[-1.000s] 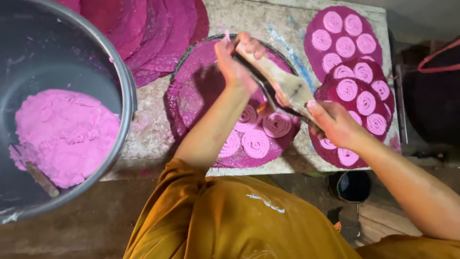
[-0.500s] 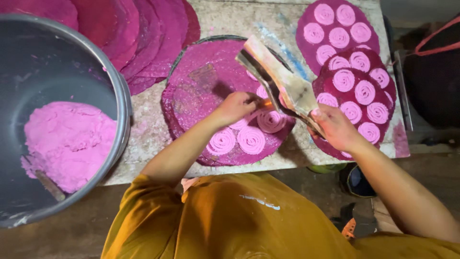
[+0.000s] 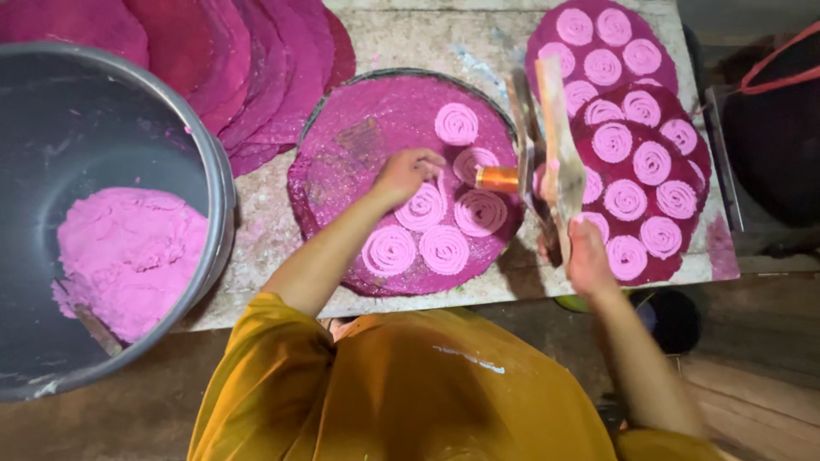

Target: The person uses a wooden roller tool to extrude pink dough into rose-shaped spirals on a flat purple tray. They repeatedly load dough into the tool, press it out, and arrange the formed spirals in rows on the tray.

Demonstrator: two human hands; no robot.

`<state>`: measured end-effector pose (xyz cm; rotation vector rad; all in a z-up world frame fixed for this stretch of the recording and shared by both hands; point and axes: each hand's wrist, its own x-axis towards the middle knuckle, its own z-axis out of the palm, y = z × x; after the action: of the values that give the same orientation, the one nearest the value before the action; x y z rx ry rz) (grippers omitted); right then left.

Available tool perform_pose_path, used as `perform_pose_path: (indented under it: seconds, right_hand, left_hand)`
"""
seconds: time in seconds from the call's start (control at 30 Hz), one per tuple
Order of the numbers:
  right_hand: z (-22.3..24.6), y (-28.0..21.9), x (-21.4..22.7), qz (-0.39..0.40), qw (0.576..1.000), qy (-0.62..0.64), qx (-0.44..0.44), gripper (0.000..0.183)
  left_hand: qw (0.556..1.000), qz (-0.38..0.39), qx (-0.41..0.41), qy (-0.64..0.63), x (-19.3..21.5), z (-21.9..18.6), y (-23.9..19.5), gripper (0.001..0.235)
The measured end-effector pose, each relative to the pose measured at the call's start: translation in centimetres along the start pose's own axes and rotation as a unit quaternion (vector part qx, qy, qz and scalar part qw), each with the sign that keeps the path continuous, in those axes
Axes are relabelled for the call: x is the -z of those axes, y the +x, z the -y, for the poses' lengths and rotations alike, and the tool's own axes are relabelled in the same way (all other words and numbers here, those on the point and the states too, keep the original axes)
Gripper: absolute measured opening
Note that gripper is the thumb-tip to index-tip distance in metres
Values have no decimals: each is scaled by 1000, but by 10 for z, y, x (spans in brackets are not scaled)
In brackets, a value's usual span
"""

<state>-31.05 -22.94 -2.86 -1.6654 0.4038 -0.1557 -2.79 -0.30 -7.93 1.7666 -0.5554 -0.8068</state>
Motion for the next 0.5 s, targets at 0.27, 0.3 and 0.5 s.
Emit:
perform_pose_path:
  seconds: [0.27, 0.3, 0.5]
  right_hand:
    - [-35, -42, -24, -66, 990, 122, 10, 71]
    - [-36, -46, -25, -78, 989, 126, 13, 71]
    - [-33, -62, -29, -111, 965, 235, 30, 72]
  left_hand:
    - [998, -24, -26, 50, 12, 16, 4, 20]
    - [995, -42, -46, 79, 12, 13, 1, 18]
    - [945, -86, -129, 289, 17, 3, -19, 14]
